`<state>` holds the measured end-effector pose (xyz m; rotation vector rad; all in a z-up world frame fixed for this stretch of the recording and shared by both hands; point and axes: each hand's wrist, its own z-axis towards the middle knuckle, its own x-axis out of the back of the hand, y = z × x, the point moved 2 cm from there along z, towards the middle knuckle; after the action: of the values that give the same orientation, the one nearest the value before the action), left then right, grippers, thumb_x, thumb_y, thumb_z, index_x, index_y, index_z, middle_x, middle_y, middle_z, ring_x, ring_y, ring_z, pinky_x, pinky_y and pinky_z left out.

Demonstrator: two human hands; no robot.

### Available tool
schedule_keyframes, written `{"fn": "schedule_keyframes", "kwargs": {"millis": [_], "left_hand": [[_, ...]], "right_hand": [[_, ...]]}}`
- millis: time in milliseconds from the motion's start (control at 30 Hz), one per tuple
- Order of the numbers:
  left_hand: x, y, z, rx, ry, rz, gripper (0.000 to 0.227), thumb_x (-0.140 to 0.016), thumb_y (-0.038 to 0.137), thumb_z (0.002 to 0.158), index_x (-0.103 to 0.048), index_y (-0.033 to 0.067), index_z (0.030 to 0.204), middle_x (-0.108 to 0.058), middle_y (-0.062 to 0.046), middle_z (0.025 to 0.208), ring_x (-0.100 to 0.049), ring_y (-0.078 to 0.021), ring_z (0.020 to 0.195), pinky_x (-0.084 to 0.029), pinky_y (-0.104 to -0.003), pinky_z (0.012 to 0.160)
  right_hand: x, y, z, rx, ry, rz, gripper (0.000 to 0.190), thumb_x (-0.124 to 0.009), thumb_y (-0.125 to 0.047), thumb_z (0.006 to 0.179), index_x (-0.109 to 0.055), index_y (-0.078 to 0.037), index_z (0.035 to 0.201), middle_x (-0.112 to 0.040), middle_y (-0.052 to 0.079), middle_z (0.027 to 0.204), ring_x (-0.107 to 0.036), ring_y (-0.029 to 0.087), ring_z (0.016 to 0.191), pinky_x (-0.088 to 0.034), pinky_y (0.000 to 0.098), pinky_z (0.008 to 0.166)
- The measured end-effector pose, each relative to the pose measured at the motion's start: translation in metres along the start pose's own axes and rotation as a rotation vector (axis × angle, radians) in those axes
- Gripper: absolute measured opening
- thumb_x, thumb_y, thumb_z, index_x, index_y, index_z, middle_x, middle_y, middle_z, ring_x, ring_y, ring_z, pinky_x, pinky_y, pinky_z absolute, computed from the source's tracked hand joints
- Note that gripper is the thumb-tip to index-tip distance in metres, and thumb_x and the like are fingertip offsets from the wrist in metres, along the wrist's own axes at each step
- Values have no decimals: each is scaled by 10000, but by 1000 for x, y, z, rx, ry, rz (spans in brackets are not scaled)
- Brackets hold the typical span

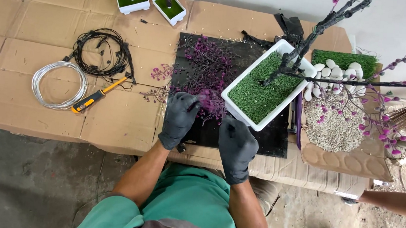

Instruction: The person attaches small purple artificial flowers to the branches of a black artificial tree using black wire. They repeatedly pick up flowers, wrap the wire around the stems and branches, and secure them in place within a white rectangular planter filled with green moss.

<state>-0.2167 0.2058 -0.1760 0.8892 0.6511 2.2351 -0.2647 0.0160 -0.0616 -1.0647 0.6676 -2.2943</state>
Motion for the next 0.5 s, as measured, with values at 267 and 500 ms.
{"fn": "schedule_keyframes", "kwargs": {"millis": [267, 500], "left_hand": [[-1, 14, 11, 188, 150, -229, 157, -824, 87, 918, -793, 95, 1071, -745, -44, 979, -721, -227, 956, -615, -340, 854], [-8, -11, -15, 135, -62, 161, 229, -767, 226, 955, -803, 267, 1177, -687, 28, 938, -658, -229, 960, -615, -388, 819]], "right_hand": [[6, 0, -1, -87, -66, -71, 89, -838, -161, 832, -775, -221, 848, -726, 42, 665, -721, 304, 642, -580, 384, 578], [20, -3, 3, -140, 106, 194, 123, -866, -70, 830, -759, -129, 828, -736, 138, 705, -746, 349, 704, -584, 375, 585]]}}
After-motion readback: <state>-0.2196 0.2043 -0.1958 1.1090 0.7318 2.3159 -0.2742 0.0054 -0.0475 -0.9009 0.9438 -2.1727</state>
